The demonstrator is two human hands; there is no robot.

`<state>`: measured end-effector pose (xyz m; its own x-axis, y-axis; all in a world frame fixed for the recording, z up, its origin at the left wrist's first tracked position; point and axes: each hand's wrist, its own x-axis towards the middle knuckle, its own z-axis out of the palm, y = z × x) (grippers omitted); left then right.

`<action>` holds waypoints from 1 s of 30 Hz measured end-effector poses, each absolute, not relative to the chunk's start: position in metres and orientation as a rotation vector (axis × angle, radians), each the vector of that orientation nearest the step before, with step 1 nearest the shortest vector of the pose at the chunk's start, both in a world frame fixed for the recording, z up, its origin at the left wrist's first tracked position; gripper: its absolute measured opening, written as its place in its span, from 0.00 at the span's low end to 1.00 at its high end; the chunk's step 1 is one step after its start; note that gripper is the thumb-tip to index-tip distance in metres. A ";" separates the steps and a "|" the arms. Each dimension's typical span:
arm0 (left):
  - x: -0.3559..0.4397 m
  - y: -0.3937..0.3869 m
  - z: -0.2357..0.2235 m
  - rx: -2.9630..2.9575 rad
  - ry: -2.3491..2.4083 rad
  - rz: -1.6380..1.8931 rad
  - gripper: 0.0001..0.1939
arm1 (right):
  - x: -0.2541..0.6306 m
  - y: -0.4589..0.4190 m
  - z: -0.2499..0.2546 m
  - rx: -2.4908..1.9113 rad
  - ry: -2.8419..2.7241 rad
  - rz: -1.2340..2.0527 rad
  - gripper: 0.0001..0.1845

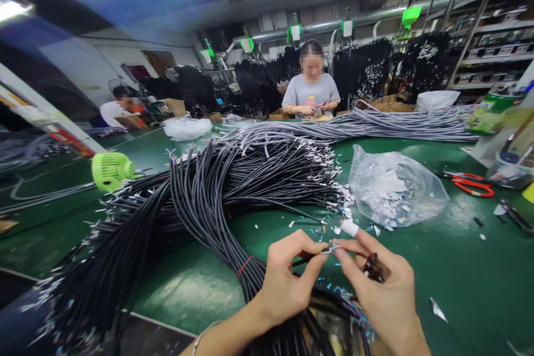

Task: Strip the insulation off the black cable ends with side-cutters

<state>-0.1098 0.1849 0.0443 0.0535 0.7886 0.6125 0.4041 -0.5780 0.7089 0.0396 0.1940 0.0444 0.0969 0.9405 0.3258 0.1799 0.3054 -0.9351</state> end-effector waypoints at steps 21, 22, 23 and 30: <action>-0.128 0.200 0.045 2.168 1.009 0.577 0.10 | 0.053 0.212 0.054 -1.198 -1.360 0.555 0.10; -0.129 0.201 0.045 2.204 0.988 0.529 0.13 | 0.053 0.213 0.053 -1.199 -1.376 0.561 0.10; -0.129 0.201 0.045 2.223 0.968 0.478 0.13 | 0.053 0.213 0.052 -1.199 -1.391 0.570 0.11; -0.126 0.201 0.038 2.197 1.301 0.582 0.19 | 0.054 0.216 0.048 -1.190 -1.541 0.614 0.11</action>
